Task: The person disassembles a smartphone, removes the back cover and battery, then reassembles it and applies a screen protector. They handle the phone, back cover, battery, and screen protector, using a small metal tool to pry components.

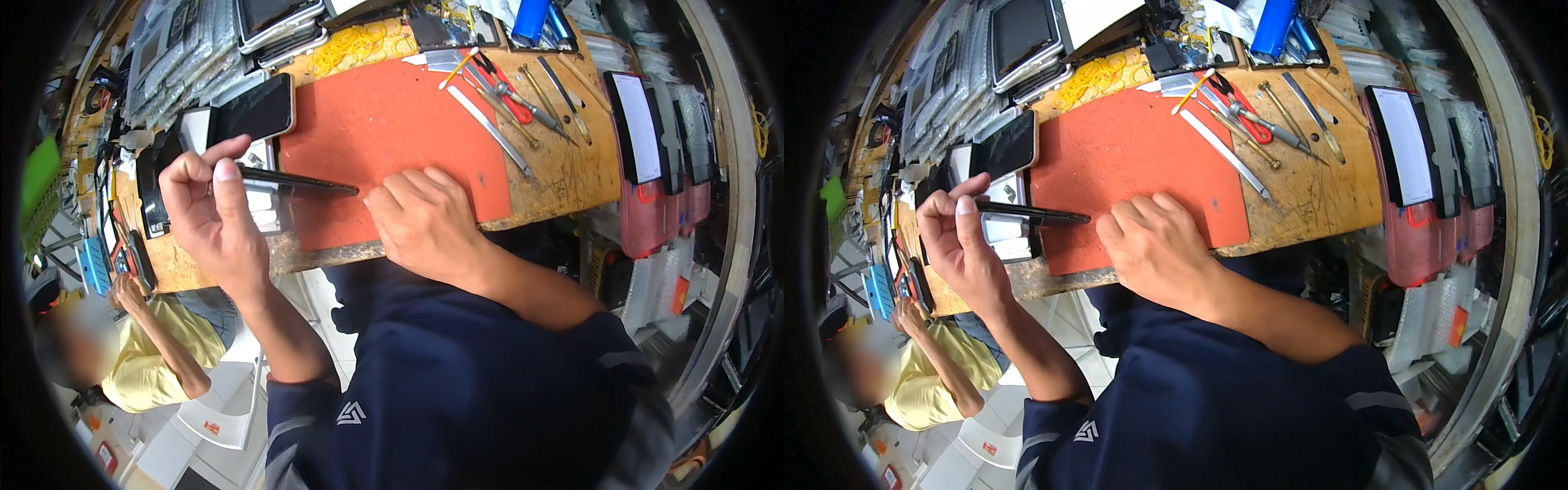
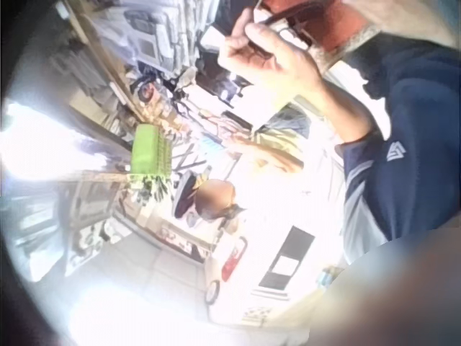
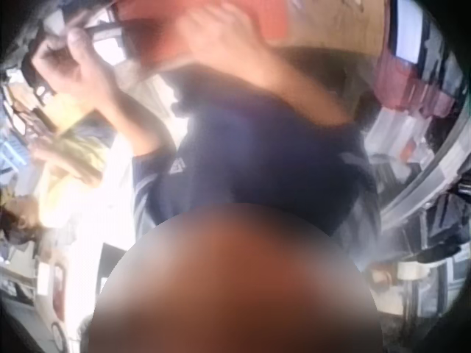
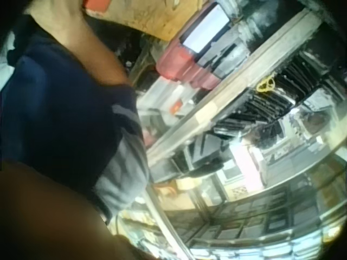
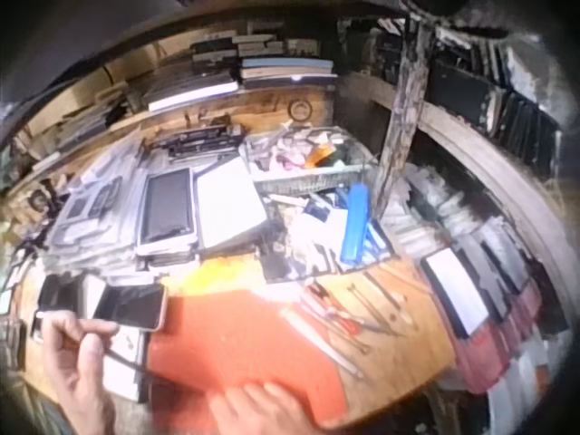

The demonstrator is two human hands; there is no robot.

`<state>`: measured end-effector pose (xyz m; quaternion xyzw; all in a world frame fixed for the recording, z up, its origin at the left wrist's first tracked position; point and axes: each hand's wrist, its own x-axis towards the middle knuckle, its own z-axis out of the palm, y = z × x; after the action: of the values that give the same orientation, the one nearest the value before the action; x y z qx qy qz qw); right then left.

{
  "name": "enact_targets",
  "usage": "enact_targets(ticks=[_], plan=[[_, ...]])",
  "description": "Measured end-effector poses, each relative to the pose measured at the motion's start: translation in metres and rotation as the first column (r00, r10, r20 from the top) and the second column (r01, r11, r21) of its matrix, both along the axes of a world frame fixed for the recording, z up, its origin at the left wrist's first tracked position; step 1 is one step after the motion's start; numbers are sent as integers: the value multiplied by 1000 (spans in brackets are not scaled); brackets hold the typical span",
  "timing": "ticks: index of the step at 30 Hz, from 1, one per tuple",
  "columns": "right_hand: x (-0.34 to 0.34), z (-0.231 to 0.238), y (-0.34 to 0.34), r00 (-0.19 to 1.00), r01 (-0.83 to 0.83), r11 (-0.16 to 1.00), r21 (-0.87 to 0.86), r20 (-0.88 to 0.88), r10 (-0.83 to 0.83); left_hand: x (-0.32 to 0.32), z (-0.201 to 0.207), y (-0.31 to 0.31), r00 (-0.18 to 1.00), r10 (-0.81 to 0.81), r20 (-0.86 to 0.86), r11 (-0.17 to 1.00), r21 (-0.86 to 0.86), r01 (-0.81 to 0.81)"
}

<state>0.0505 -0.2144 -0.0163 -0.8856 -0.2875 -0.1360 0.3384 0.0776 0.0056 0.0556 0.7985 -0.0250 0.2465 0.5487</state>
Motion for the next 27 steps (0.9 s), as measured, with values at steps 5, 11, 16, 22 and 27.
enact_targets(ticks=[5, 11, 16, 22, 27], plan=[[9, 16, -6, 990, 72, 975, 208, -130, -45, -12, -13, 10, 997, -20, 70, 997, -78, 25], [48, 82, -23, 987, -109, 914, 392, -65, 146, -10, 1, -12, 958, -232, 170, 950, 252, 185], [53, 122, -31, 951, -237, 894, 381, -96, 293, -8, 17, -38, 945, -289, 152, 881, 428, 201], [54, 124, -34, 940, -235, 904, 357, -152, 305, -4, 14, -47, 949, -257, 184, 884, 441, 154], [52, 128, -39, 944, -231, 924, 304, -160, 289, -4, 14, -51, 951, -250, 180, 894, 421, 154]])
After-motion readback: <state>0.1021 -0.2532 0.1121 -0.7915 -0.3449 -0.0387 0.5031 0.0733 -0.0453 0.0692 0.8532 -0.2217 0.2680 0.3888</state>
